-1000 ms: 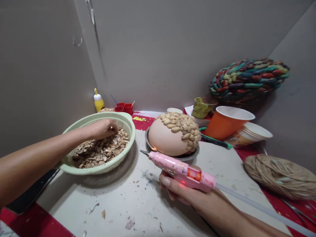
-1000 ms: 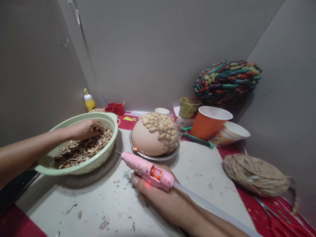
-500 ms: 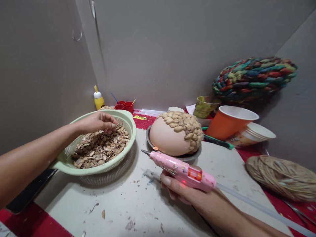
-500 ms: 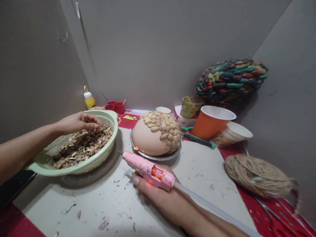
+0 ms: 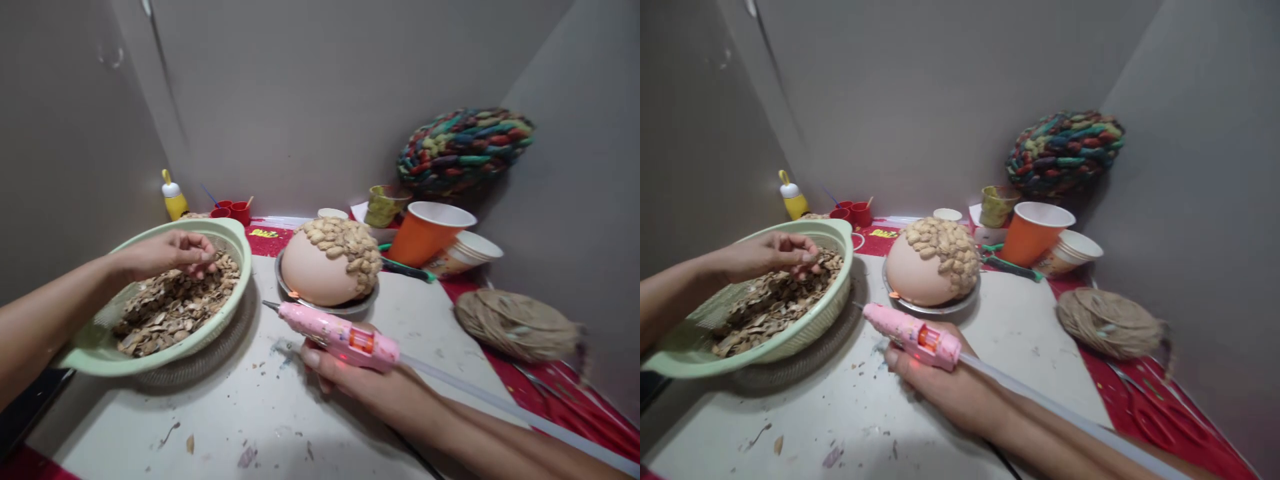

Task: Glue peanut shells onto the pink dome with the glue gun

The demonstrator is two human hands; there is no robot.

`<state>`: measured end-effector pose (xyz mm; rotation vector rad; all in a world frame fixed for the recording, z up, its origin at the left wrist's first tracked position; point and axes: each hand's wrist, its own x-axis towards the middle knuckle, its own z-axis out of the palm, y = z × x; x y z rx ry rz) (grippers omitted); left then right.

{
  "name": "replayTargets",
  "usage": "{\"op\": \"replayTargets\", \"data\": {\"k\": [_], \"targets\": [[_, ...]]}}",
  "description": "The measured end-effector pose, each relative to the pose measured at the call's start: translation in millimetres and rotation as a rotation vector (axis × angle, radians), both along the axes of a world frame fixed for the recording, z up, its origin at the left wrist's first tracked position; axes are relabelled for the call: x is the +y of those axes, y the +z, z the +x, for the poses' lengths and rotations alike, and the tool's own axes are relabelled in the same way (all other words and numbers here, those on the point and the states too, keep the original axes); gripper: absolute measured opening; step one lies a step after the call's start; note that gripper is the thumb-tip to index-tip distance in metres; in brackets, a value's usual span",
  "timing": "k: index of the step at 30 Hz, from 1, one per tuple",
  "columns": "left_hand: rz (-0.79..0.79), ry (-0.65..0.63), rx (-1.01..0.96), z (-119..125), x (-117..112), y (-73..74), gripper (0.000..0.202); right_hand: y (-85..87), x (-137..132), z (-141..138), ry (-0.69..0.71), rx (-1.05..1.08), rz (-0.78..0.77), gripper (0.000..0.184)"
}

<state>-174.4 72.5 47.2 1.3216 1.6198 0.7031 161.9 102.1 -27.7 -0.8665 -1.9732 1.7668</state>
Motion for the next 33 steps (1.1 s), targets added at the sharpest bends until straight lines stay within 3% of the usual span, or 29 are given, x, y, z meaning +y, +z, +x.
{"op": "replayTargets", "data": {"k": [10, 14, 20, 24, 29, 33], "targets": [[0.066, -0.033, 0.158, -1, 7, 0.3, 0.034, -16.5, 8, -2, 0.052, 0.098, 0.002, 0.016], [0.111, -0.013, 0.174, 7, 6, 3.9, 0.03, -12.7, 8, -3, 0.068, 0.112, -0.03, 0.025], [0.11, 0.069, 0.162, 0, 7, -2.1, 0.022, -8.1, 6, -4, 0.042, 0.098, -0.039, 0.017], [0.13, 0.123, 0.088, 2, 6, 5.1, 0.018, -7.0, 6, -1, -0.01, 0.166, -0.051, 0.022], [0.179, 0.131, -0.112, 40, -5, 25.2, 0.027, -0.3, 7, 8, -0.24, 0.299, -0.053, 0.036], [0.079, 0.0, -0.292, 95, -23, 25.3, 0.028, 10.9, 1, 11, -0.218, 0.386, -0.102, 0.038]]}}
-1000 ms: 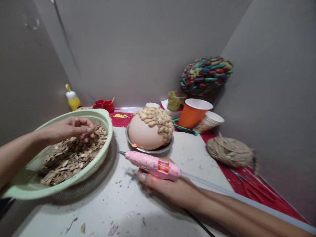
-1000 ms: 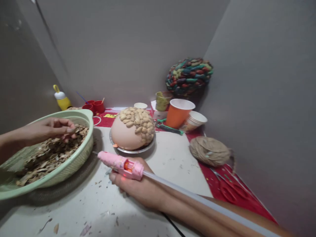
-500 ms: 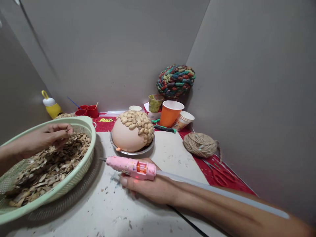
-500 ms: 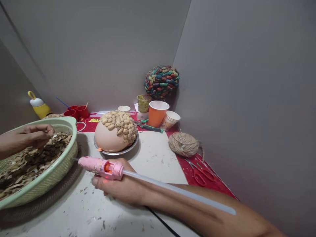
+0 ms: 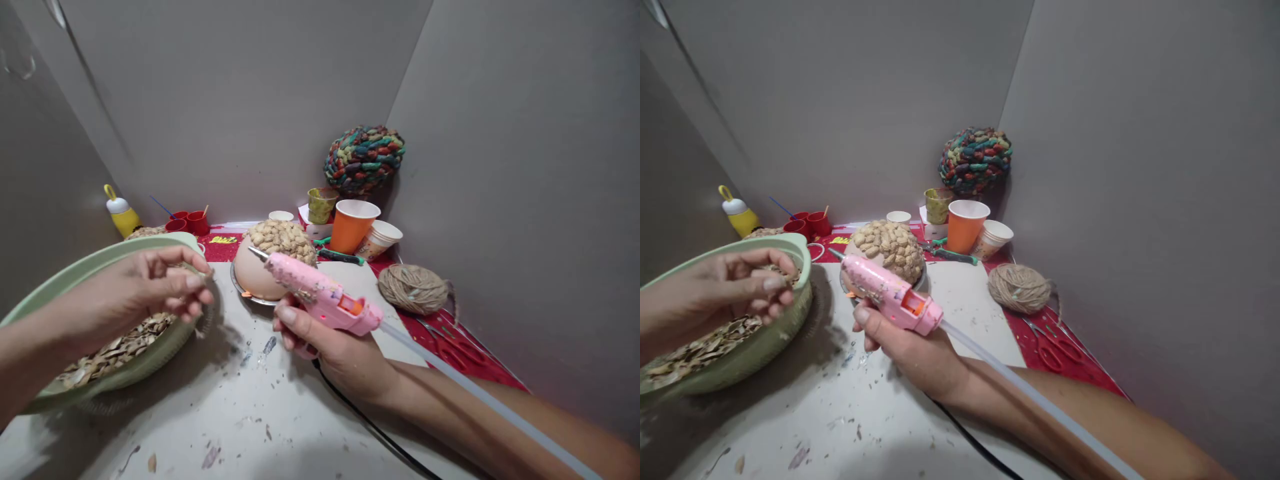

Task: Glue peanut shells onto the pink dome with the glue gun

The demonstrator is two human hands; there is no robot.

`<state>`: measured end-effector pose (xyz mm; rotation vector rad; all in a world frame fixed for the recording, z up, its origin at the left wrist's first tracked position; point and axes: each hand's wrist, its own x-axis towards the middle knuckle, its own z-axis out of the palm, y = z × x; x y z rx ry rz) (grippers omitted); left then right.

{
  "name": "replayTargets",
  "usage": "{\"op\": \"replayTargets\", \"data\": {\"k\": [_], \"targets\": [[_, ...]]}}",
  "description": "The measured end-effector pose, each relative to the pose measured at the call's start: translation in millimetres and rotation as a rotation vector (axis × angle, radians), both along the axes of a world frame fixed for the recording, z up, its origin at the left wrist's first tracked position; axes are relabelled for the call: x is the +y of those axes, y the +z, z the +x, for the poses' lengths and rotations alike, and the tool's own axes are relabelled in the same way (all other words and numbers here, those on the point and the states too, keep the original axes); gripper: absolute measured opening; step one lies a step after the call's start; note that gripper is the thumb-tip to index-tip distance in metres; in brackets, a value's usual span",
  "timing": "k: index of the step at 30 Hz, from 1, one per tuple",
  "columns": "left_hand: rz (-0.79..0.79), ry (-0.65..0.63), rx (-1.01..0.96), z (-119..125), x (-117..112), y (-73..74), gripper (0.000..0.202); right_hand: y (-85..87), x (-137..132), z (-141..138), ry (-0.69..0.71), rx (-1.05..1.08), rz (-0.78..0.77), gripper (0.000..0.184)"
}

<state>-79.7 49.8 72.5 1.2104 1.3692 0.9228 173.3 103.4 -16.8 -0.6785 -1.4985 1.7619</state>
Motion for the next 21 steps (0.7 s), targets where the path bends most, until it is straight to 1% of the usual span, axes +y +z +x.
{"op": "replayTargets", "data": {"k": [2, 5, 8, 10, 13, 14, 16, 19, 20, 21], "targets": [[-0.071, -0.101, -0.086, 22, -8, -4.8, 0.023, 4.8, -4, -1, 0.047, 0.01, -0.01, 0.037], [-0.136, -0.197, -0.166, 39, -15, -12.7, 0.019, 8.2, -8, -3, 0.048, 0.027, -0.072, 0.039], [-0.161, -0.239, -0.21, 44, -14, -20.2, 0.019, 8.0, -7, -5, 0.034, 0.044, -0.145, 0.045], [-0.178, -0.273, -0.215, 47, -13, -24.5, 0.019, 7.2, -6, -6, 0.045, 0.056, -0.167, 0.046], [-0.183, -0.301, -0.198, 47, -12, -24.8, 0.021, 6.3, -5, -6, 0.046, 0.071, -0.184, 0.045], [-0.163, -0.28, -0.174, 45, -12, -22.1, 0.021, 5.9, -5, -5, 0.033, 0.074, -0.182, 0.044], [-0.068, -0.18, -0.083, 32, -10, -12.5, 0.021, 4.6, -5, -3, -0.002, 0.071, -0.167, 0.042], [0.157, 0.043, 0.172, -5, -8, 5.5, 0.021, 0.6, -5, -2, -0.034, 0.048, -0.137, 0.041], [0.176, 0.093, 0.285, -20, -8, 10.2, 0.022, -1.2, -5, -2, -0.034, 0.027, -0.137, 0.042], [0.127, 0.127, 0.408, -35, -8, 13.6, 0.024, -2.9, -5, -2, -0.032, 0.001, -0.141, 0.044]]}}
